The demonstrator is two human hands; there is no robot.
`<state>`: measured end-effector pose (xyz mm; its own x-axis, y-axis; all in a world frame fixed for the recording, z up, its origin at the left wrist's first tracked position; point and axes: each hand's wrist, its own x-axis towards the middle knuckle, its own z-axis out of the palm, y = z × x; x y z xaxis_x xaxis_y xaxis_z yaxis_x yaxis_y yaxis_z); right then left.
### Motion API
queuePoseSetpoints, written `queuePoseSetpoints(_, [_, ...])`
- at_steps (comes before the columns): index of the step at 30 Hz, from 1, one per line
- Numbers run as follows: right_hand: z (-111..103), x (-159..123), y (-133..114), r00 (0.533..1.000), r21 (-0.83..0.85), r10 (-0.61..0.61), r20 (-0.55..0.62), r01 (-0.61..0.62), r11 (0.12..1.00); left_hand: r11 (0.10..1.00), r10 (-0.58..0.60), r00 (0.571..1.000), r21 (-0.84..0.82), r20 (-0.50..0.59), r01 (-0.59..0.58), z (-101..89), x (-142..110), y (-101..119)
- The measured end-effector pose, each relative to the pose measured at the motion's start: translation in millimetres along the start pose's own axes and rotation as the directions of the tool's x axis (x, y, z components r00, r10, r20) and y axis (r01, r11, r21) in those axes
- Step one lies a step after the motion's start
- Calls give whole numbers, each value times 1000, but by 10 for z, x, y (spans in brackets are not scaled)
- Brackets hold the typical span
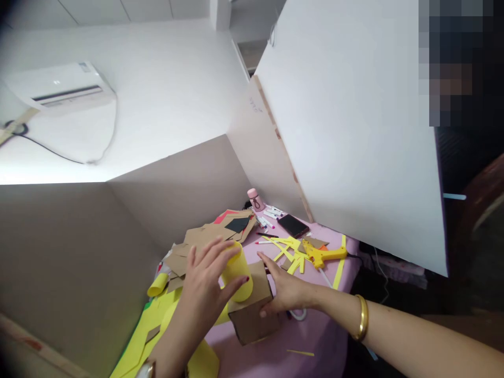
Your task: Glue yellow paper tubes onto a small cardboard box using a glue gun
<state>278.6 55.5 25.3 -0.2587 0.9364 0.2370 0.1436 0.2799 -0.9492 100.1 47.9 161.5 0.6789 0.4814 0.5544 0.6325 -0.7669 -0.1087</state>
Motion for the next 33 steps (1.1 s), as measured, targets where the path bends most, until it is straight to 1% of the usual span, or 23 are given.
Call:
queuePoseSetpoints(2, [9,2,14,1000,-11,-11,-13,11,1000,999,1,999,44,51,-3,-15,73,49])
queuePoseSetpoints(3, [14,1,18,1000,-8,-7,-14,7,1000,998,-13,998,56,56,10,-4,92,61])
queuePoseSetpoints(6, [24,-12,14,1000,30,4,-15,-3,1000,994,-40,998,99,46,36,64,88,57])
queuePoseSetpoints(9, [25,-23,-9,1000,26,6,-24,-5,1000,989,-41,999,142,26,37,119,50,39])
queuePoseSetpoints(14, [26,-18,-5,1000,1,6,-29,-6,1000,987,-23,999,158,-36,28,107,23,98])
queuePoseSetpoints(16, [33,-8,29,999,-21,0,-45,-1,1000,986,19,995,165,-101,-2,103,8,138])
queuePoseSetpoints(18, [40,2,67,998,-35,-24,-61,22,999,976,101,981,210,-166,-65,128,-13,161])
queuePoseSetpoints(19, [44,5,81,997,-38,-38,-69,36,999,963,151,973,248,-177,-104,153,-23,162])
queuePoseSetpoints(21, [50,6,97,995,-34,-60,-74,58,998,924,251,958,327,-136,-196,218,-40,143])
queuePoseSetpoints(23, [57,2,101,996,-11,-61,-70,60,998,897,290,953,372,-83,-241,274,-52,112])
queuePoseSetpoints(24, [61,1,104,996,0,-59,-70,59,998,895,291,953,376,-81,-242,286,-61,99])
queuePoseSetpoints(25, [66,0,109,996,18,-60,-73,61,998,901,283,954,370,-102,-228,282,-75,88])
queuePoseSetpoints(26, [71,-1,117,995,46,-61,-80,65,997,912,268,952,357,-150,-200,261,-96,80])
queuePoseSetpoints(28, [79,0,136,994,130,-60,-88,71,989,939,237,928,312,-287,-143,177,-174,63])
queuePoseSetpoints(29, [79,0,141,994,183,-58,-89,74,980,957,200,908,271,-369,-101,124,-232,52])
queuePoseSetpoints(31, [72,-3,129,994,258,-56,-99,80,963,989,65,847,144,-527,14,34,-386,18])
queuePoseSetpoints(32, [64,-5,108,991,266,-64,-115,93,960,995,-23,815,65,-578,74,12,-480,-4])
queuePoseSetpoints(33, [54,-9,77,988,255,-76,-138,110,961,992,-107,789,-9,-605,128,14,-581,-25])
